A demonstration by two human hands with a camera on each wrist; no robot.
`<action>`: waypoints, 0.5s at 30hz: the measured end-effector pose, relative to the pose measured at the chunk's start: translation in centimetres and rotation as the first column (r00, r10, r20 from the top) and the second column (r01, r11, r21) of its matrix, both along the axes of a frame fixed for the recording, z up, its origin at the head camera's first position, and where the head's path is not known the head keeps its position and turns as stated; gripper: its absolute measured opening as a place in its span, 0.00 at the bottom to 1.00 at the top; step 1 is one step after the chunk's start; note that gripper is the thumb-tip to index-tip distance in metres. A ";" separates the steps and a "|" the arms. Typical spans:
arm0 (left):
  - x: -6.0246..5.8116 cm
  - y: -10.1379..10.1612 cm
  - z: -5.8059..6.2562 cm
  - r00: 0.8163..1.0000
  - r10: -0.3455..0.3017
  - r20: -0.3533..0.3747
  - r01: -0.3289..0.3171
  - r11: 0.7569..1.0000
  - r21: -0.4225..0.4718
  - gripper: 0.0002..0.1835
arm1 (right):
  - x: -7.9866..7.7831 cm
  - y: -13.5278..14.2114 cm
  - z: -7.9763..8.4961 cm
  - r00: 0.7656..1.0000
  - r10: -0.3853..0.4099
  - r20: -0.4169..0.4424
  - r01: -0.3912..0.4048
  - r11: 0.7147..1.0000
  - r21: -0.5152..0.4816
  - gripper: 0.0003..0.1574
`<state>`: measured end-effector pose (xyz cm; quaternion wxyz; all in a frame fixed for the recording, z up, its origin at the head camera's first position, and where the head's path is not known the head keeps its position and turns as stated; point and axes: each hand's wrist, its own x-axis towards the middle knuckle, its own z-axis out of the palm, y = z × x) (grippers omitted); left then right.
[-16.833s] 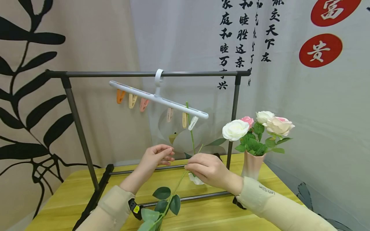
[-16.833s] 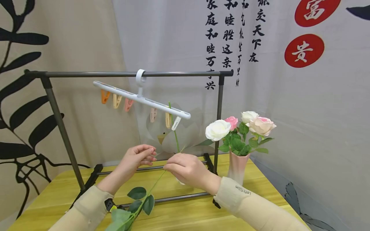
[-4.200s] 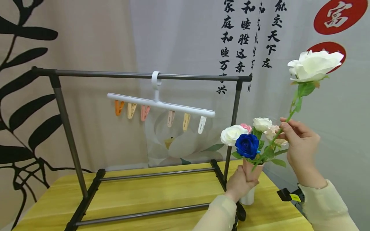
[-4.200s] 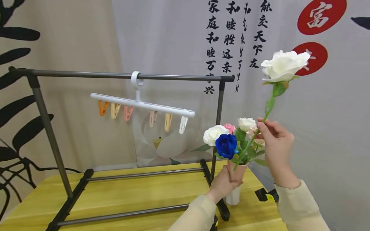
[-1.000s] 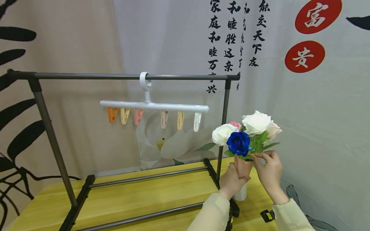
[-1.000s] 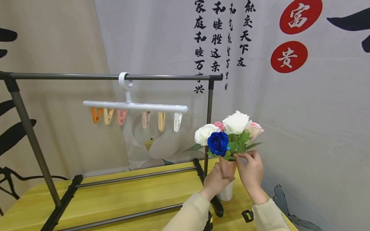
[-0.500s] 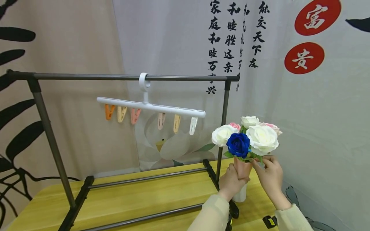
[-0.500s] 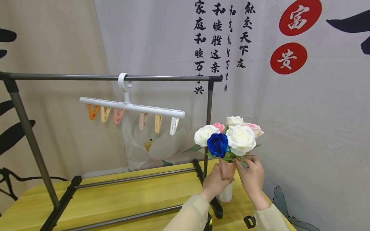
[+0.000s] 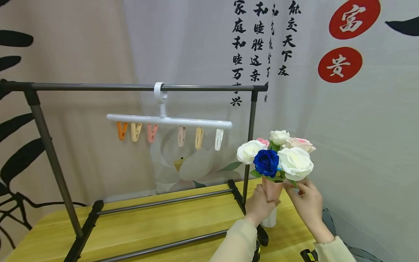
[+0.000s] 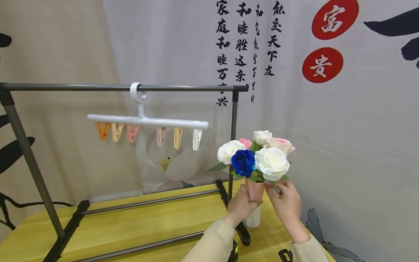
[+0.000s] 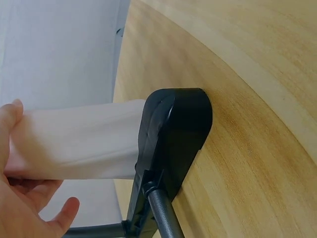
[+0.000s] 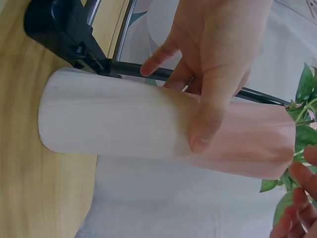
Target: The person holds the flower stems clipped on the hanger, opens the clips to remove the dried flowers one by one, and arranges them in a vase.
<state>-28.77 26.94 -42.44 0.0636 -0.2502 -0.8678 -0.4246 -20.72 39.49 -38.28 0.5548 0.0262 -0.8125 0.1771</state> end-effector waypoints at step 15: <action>-1.7 -2.5 -0.1 0.997 -0.075 0.012 0.075 0.997 -0.033 0.42 | 0.3 -1.1 -0.7 0.981 0.043 0.191 -0.026 0.996 -0.088 0.11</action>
